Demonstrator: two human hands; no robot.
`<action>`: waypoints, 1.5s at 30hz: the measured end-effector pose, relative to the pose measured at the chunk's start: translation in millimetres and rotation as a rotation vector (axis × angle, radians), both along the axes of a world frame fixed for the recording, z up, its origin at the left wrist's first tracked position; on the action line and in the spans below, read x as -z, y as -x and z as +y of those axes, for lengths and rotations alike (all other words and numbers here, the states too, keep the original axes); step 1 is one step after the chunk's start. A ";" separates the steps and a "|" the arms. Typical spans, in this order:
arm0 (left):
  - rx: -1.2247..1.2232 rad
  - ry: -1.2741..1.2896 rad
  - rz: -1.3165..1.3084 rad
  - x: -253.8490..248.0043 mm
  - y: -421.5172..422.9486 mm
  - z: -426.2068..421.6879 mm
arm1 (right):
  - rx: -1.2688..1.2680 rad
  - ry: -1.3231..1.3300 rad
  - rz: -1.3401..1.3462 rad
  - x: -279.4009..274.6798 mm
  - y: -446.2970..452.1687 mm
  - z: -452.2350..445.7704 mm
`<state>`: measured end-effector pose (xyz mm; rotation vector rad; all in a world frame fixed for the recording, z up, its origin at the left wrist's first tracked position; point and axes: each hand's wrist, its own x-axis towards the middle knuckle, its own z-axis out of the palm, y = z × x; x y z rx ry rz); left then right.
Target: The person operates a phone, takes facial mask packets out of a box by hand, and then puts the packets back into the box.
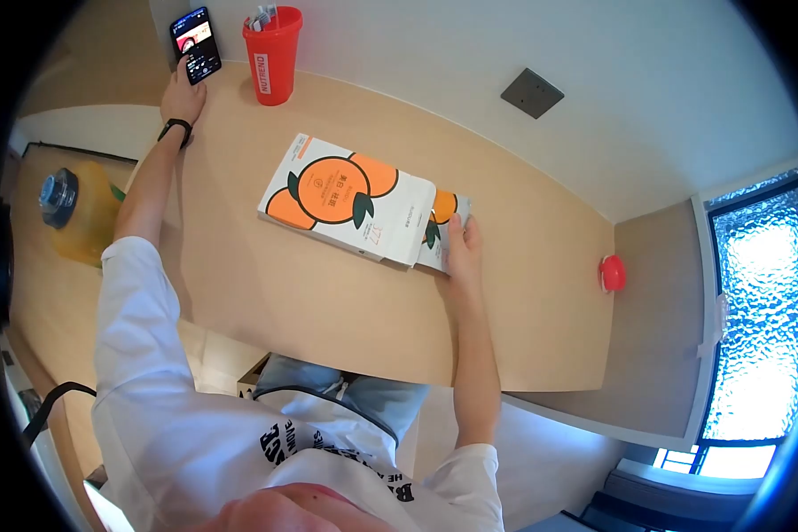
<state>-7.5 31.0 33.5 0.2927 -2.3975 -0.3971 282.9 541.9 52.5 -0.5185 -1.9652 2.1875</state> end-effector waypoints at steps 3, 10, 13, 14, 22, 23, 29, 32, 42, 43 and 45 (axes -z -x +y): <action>0.016 0.008 -0.014 3.4 -0.8 1.5 | -0.070 -0.135 0.076 18.2 4.3 1.2; 0.005 0.006 -0.033 2.5 -1.1 4.6 | -0.101 -0.278 0.150 0.6 -5.0 -31.3; 0.008 0.009 -0.024 -0.9 -1.4 3.4 | -0.094 -0.195 0.198 19.4 4.0 -24.7; 0.021 -0.006 -0.027 -1.9 0.0 2.5 | -0.092 -0.131 0.198 24.1 8.5 -21.1; 0.055 -0.011 0.011 21.0 26.4 -20.1 | -0.208 0.066 -0.038 12.0 23.9 -12.7; 0.046 -0.003 0.011 19.2 24.7 -21.3 | -0.226 0.084 -0.012 22.9 22.7 -6.3; 0.059 -0.027 -0.022 16.3 26.2 -23.2 | -0.162 0.018 -0.003 2.4 15.5 -35.5; 0.068 -0.068 -0.010 15.5 21.9 -14.3 | -0.162 -0.004 0.031 15.6 20.4 -33.3; -0.145 -0.347 0.165 -19.2 19.8 10.0 | -0.177 -0.215 0.112 22.4 24.2 -23.3; -0.189 -0.402 0.171 -31.3 25.5 15.4 | -0.184 -0.234 0.093 18.7 23.3 -25.1; -0.286 -0.525 0.172 -48.7 35.2 29.9 | -0.178 -0.214 0.104 19.0 20.8 -27.3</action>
